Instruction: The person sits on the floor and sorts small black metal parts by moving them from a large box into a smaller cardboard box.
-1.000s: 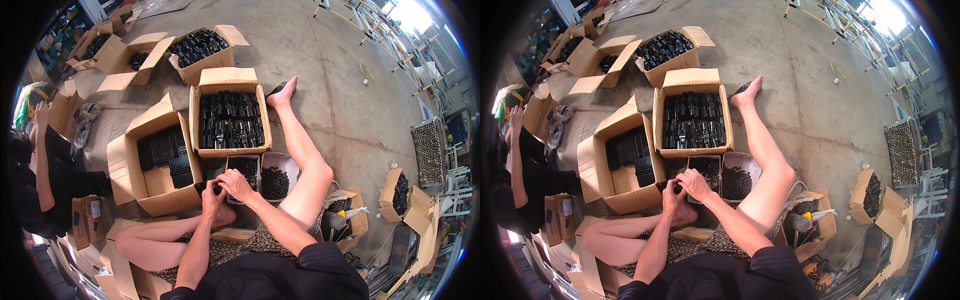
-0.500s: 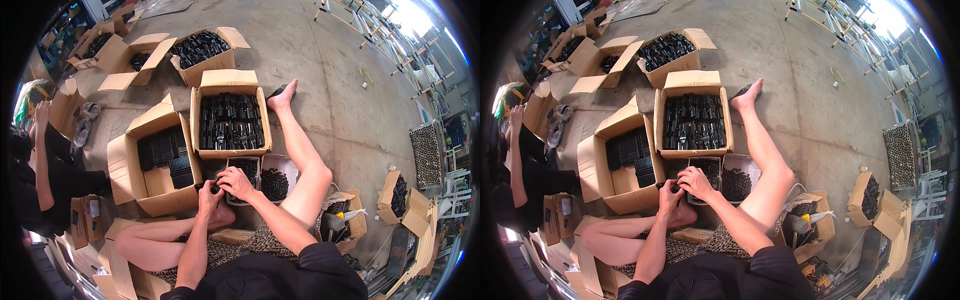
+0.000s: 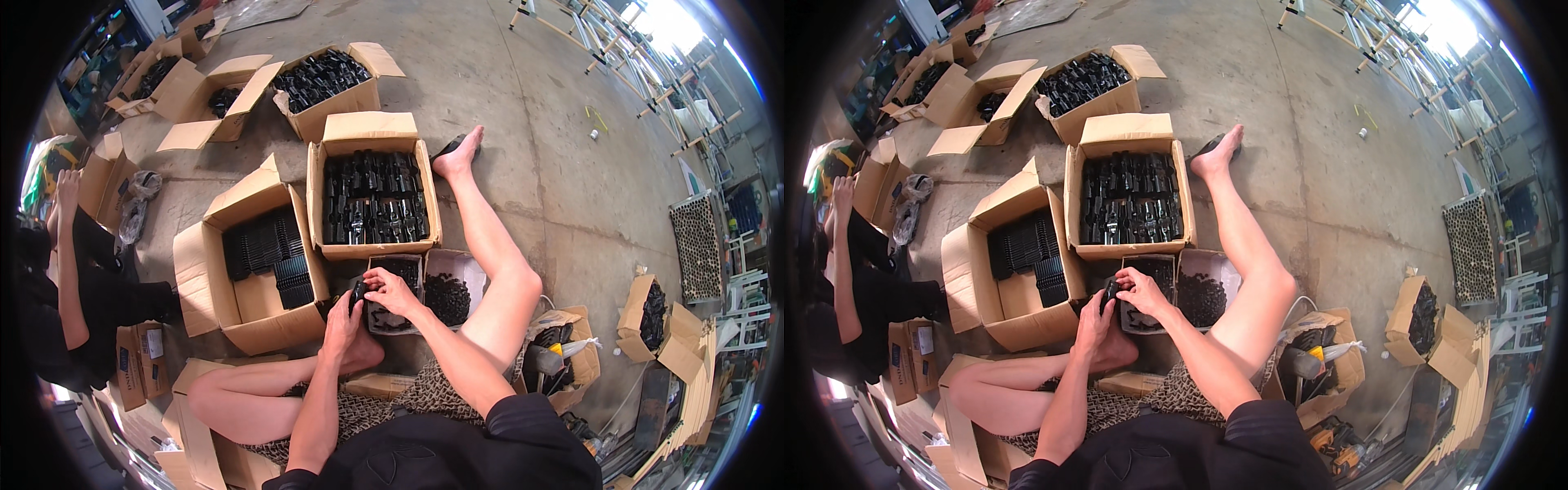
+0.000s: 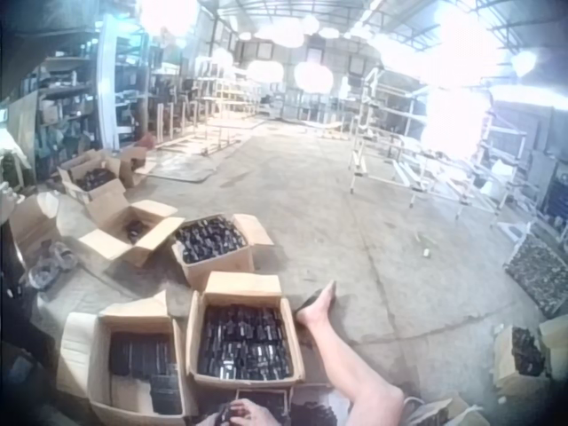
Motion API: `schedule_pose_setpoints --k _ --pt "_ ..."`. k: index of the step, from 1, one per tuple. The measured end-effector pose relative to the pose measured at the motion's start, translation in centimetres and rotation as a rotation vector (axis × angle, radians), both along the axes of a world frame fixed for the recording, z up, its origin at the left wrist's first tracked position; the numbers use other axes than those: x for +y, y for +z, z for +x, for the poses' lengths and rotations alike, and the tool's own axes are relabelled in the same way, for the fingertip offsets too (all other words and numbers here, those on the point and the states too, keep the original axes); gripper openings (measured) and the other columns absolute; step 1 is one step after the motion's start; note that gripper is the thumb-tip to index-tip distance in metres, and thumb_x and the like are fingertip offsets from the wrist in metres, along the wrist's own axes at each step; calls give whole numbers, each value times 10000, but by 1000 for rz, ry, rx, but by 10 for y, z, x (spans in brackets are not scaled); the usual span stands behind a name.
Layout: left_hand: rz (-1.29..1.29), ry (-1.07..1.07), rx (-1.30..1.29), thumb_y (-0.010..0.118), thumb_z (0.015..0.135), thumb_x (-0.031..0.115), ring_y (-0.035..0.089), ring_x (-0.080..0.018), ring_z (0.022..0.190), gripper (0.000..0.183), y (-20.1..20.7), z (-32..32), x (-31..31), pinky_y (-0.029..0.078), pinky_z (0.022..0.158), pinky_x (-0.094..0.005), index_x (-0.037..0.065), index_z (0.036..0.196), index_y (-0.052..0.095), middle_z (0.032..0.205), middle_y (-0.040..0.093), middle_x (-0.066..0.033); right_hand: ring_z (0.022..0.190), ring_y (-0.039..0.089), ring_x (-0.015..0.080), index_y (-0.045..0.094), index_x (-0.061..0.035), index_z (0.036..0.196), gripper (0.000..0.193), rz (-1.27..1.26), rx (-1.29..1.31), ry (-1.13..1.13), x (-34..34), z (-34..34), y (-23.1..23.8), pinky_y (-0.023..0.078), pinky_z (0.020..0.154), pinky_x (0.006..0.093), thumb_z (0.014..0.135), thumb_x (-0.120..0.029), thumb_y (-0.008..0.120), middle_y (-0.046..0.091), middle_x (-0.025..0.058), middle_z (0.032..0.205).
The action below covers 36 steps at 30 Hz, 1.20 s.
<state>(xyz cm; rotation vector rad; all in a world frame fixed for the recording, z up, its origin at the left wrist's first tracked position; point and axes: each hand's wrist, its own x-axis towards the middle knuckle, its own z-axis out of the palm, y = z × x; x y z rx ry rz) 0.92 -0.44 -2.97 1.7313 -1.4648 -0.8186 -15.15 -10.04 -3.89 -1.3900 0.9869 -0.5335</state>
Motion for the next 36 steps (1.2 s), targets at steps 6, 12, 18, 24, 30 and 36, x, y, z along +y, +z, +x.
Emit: schedule_pose_setpoints --k 6,12,18,24,30,36 --pt "6 25 54 540 1007 232 637 -456 1015 415 2 1 -1 507 864 -457 -78 1282 521 1099 642 -322 925 618 125 602 9 1190 386 20 -69 77 2 -4 -8 545 818 292 818 24 707 651 63 1065" --pt "2 110 233 563 1004 185 676 -410 933 346 8 -2 -2 519 796 -430 -47 1237 455 1023 671 -293 945 631 173 651 6 1092 319 -118 -49 126 -1 -9 -7 532 854 321 778 28 704 640 78 1065" --pt "38 169 271 612 985 163 688 -321 845 263 -5 1 -3 524 724 -388 -40 1089 482 923 680 -225 1018 624 306 670 -20 999 242 -448 99 241 -2 -7 -4 509 906 367 761 -31 710 598 134 1104" --pt "245 218 778 633 981 164 666 -154 744 200 -4 15 -5 527 633 -269 3 1046 535 858 671 -82 1080 601 334 647 -33 979 213 -593 109 310 -7 -6 12 501 937 390 777 -62 709 582 143 1168" --pt "269 122 948 609 998 189 682 -132 713 188 -2 27 -7 542 579 -240 23 1038 531 864 691 -90 1114 592 334 619 -41 1017 219 -618 47 360 -14 -8 31 483 966 394 819 -94 698 601 146 1153" --pt "263 115 925 628 986 171 671 -122 706 176 7 26 -8 541 581 -245 17 1037 560 856 692 -92 1017 602 329 613 -33 1051 254 -602 52 335 -15 -10 38 490 894 406 838 -133 710 617 127 1028"
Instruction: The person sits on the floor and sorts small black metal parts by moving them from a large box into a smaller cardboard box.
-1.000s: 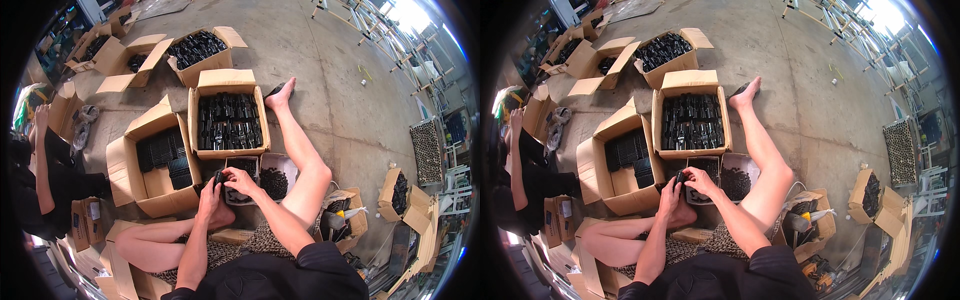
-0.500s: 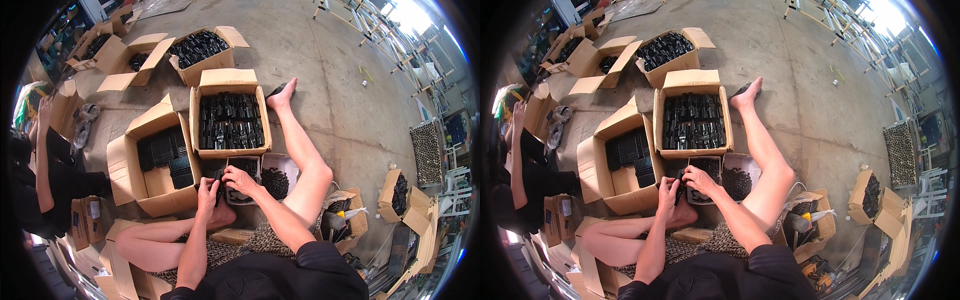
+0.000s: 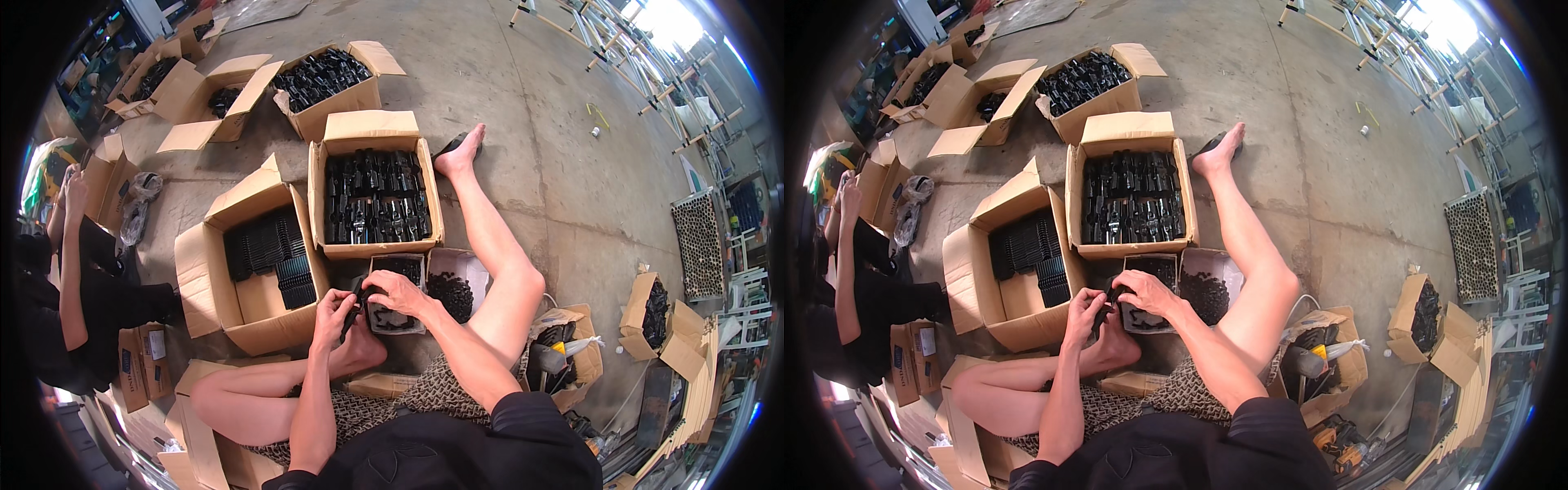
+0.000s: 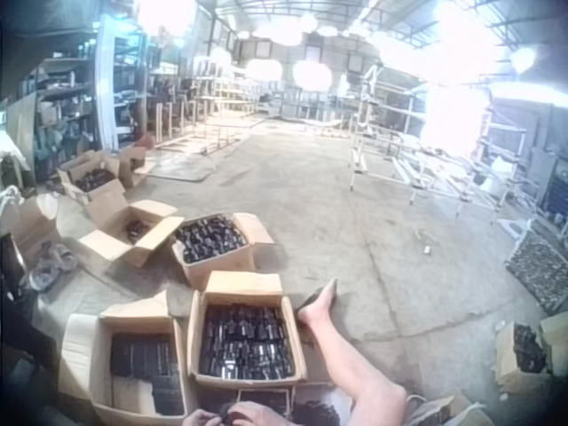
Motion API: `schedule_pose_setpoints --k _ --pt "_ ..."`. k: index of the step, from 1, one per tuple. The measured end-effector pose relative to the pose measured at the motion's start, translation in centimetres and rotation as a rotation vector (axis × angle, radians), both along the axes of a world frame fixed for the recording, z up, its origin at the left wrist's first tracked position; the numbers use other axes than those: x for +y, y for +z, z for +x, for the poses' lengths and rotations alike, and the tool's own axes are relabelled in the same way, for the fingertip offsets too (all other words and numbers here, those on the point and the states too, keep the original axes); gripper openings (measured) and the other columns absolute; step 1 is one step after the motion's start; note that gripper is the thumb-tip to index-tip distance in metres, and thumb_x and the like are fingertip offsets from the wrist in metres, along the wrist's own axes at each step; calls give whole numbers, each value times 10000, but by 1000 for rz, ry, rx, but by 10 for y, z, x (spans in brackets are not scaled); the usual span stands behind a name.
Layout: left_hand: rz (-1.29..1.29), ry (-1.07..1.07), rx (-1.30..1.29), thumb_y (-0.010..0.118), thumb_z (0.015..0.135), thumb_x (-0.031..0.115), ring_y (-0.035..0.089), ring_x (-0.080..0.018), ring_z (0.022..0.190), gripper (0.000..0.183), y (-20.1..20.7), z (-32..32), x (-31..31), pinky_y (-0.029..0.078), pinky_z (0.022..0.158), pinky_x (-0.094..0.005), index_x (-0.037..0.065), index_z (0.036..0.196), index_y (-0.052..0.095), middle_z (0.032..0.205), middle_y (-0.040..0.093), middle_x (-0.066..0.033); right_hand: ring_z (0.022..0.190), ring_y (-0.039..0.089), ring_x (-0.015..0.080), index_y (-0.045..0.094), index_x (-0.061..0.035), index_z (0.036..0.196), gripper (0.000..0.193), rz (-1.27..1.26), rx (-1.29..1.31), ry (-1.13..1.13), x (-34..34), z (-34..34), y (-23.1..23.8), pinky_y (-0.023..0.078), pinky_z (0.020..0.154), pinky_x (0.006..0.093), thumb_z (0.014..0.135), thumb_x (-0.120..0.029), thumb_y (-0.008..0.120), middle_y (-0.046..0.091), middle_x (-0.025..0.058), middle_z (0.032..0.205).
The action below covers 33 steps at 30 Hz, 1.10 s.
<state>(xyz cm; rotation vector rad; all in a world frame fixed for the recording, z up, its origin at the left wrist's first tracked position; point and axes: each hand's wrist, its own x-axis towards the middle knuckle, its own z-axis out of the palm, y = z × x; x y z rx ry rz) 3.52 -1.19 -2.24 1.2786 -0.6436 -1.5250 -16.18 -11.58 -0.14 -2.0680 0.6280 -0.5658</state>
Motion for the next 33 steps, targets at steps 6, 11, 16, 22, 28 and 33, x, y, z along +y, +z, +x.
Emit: schedule_pose_setpoints --k 6,11,16,22,28,33 --pt "36 26 174 630 986 170 680 -138 675 169 8 7 -2 551 566 -253 18 1025 566 839 698 -99 874 622 246 619 -35 1101 318 178 2 -99 1 2 12 511 796 371 828 -151 734 624 101 975" --pt "2 44 183 633 982 156 687 -140 687 164 8 6 -6 559 567 -252 8 1033 583 847 701 -92 793 616 191 617 -34 1118 323 212 -167 -155 3 7 7 509 741 339 829 -116 737 641 84 960" --pt "-54 9 24 640 977 159 686 -121 737 169 9 12 -5 582 588 -272 9 1049 610 883 703 -80 771 606 182 601 -25 1127 346 263 -113 -142 3 7 19 505 724 338 823 -110 744 640 89 937" --pt "-44 8 60 659 961 125 674 -100 734 145 9 12 -7 579 626 -255 6 1035 624 885 702 -60 745 601 190 575 -19 1128 401 245 -59 -197 7 8 16 501 687 333 801 -130 777 636 98 900" --pt "-41 6 22 678 947 119 671 -95 735 153 6 6 -6 571 609 -241 1 1023 620 868 699 -61 733 608 213 561 -13 1131 437 205 -68 -236 7 8 16 508 680 346 787 -143 798 644 121 900" --pt "7 58 91 668 957 139 673 -99 719 150 3 7 -5 576 625 -243 13 1022 621 877 703 -63 745 623 218 562 -13 1127 434 230 -89 -216 7 15 8 516 691 353 782 -129 798 655 128 923"
